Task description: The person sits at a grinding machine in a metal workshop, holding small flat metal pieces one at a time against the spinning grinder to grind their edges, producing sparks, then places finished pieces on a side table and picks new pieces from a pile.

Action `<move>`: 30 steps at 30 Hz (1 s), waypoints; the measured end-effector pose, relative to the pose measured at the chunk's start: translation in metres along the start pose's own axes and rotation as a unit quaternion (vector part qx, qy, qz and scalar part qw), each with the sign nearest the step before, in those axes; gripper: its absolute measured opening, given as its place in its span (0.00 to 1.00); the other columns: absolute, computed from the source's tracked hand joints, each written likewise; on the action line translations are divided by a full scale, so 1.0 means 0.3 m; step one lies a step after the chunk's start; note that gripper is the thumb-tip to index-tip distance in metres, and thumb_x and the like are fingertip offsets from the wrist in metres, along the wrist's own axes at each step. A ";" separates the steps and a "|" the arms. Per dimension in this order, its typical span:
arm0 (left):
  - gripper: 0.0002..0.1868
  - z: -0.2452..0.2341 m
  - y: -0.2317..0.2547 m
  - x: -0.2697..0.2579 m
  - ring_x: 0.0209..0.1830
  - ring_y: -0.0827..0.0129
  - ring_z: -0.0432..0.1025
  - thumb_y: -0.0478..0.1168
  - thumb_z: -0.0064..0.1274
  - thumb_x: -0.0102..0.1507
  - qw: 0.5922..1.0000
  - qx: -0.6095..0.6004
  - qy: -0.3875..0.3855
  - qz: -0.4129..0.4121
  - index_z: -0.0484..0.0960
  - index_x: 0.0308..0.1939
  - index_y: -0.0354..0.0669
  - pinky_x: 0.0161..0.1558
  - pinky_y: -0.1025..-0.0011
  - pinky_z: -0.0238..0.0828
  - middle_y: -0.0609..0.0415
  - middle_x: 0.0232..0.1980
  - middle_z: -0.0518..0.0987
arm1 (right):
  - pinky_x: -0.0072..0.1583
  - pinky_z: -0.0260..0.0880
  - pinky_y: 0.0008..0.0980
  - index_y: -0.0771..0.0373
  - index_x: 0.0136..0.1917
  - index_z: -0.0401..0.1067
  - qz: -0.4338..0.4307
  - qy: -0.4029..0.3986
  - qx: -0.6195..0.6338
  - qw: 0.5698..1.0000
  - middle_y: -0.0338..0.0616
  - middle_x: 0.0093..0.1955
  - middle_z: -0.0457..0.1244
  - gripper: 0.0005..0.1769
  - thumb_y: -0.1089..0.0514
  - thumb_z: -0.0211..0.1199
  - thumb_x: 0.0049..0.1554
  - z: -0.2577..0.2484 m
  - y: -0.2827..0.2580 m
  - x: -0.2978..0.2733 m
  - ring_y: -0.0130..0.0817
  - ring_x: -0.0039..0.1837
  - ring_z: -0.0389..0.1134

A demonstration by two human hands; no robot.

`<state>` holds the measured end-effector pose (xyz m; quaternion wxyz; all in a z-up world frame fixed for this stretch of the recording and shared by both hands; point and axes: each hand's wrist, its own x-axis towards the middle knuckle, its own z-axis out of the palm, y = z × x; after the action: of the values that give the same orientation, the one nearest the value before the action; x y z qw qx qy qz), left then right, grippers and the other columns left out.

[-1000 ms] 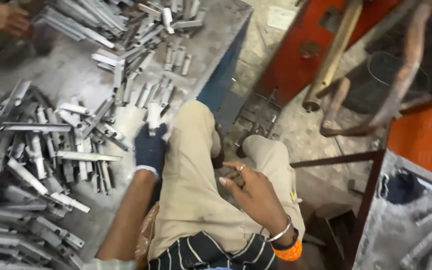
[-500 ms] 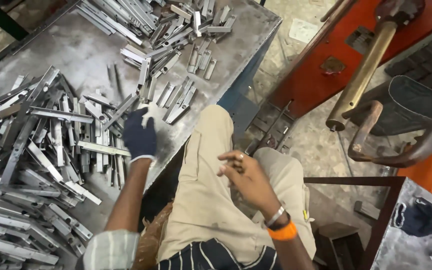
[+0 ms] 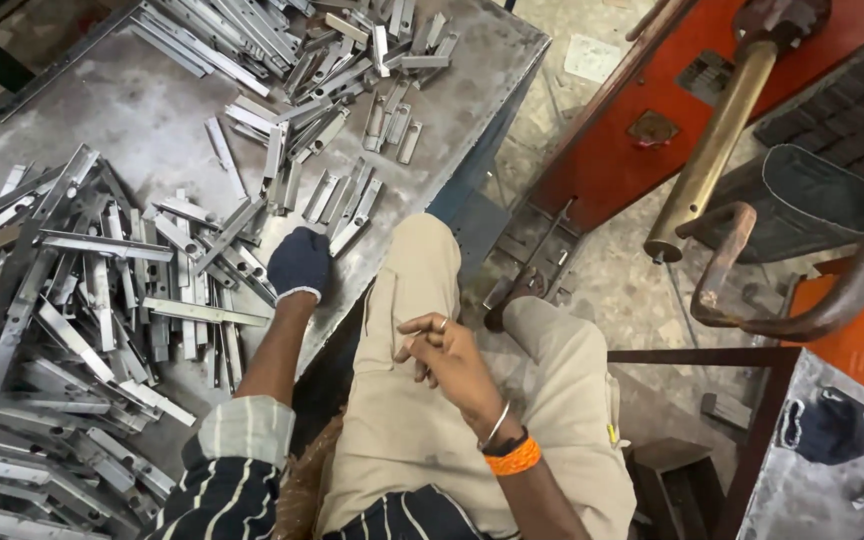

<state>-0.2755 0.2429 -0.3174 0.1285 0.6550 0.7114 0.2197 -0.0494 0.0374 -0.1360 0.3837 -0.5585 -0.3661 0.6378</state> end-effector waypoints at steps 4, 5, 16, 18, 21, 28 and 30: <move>0.15 -0.080 0.013 -0.029 0.41 0.40 0.75 0.52 0.53 0.66 0.996 -0.073 0.029 -0.028 0.82 0.39 0.45 0.44 0.46 0.69 0.39 0.38 0.82 | 0.36 0.61 0.20 0.65 0.57 0.73 -0.013 0.014 0.041 0.999 0.40 0.41 0.71 0.13 0.60 0.58 0.60 -0.040 -0.008 -0.002 0.20 0.34 0.63; 0.15 -0.096 0.017 -0.035 0.40 0.41 0.76 0.52 0.54 0.66 0.997 -0.052 0.056 -0.024 0.83 0.40 0.46 0.42 0.46 0.70 0.40 0.37 0.82 | 0.36 0.60 0.20 0.66 0.57 0.73 -0.017 0.023 0.051 0.998 0.41 0.41 0.71 0.13 0.61 0.58 0.60 -0.049 -0.012 -0.002 0.20 0.35 0.63; 0.13 -0.323 0.036 -0.068 0.34 0.47 0.78 0.51 0.60 0.64 0.987 0.068 0.077 0.120 0.86 0.34 0.47 0.36 0.51 0.71 0.45 0.33 0.82 | 0.36 0.59 0.20 0.66 0.57 0.73 -0.036 0.044 0.046 0.997 0.42 0.41 0.71 0.13 0.59 0.60 0.61 -0.063 -0.006 -0.011 0.20 0.34 0.63; 0.11 -0.444 0.152 -0.115 0.29 0.61 0.80 0.45 0.59 0.66 0.989 -0.148 -0.007 -0.003 0.86 0.40 0.41 0.36 0.61 0.72 0.48 0.31 0.84 | 0.36 0.59 0.20 0.66 0.58 0.72 -0.032 0.040 0.062 0.997 0.42 0.41 0.71 0.13 0.59 0.59 0.60 -0.059 -0.004 -0.011 0.20 0.34 0.63; 0.07 -0.463 0.242 -0.185 0.30 0.73 0.77 0.38 0.58 0.65 0.879 -0.463 -0.109 -0.034 0.86 0.42 0.37 0.34 0.72 0.77 0.56 0.37 0.85 | 0.35 0.59 0.21 0.68 0.59 0.72 -0.048 0.067 0.066 0.994 0.42 0.42 0.71 0.15 0.57 0.60 0.61 -0.063 -0.020 -0.007 0.21 0.34 0.63; 0.07 -0.455 0.552 -0.349 0.29 0.73 0.77 0.35 0.59 0.64 0.801 -0.505 -0.317 0.040 0.86 0.43 0.33 0.32 0.72 0.77 0.52 0.36 0.83 | 0.34 0.63 0.22 0.60 0.63 0.72 -0.106 0.191 0.187 0.958 0.28 0.38 0.64 0.22 0.46 0.53 0.64 -0.222 -0.027 -0.065 0.22 0.34 0.68; 0.11 -0.453 0.642 -0.376 0.32 0.74 0.78 0.35 0.57 0.65 0.776 -0.531 -0.338 0.044 0.85 0.48 0.33 0.35 0.73 0.79 0.54 0.39 0.85 | 0.36 0.63 0.23 0.69 0.57 0.75 -0.103 0.180 0.118 0.971 0.37 0.37 0.68 0.19 0.51 0.59 0.64 -0.305 0.010 -0.106 0.23 0.33 0.64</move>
<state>-0.1586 0.1204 -0.1183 0.6783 0.5455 0.3635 0.3321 0.0438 0.0111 -0.1349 0.5702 -0.5741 -0.2689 0.5224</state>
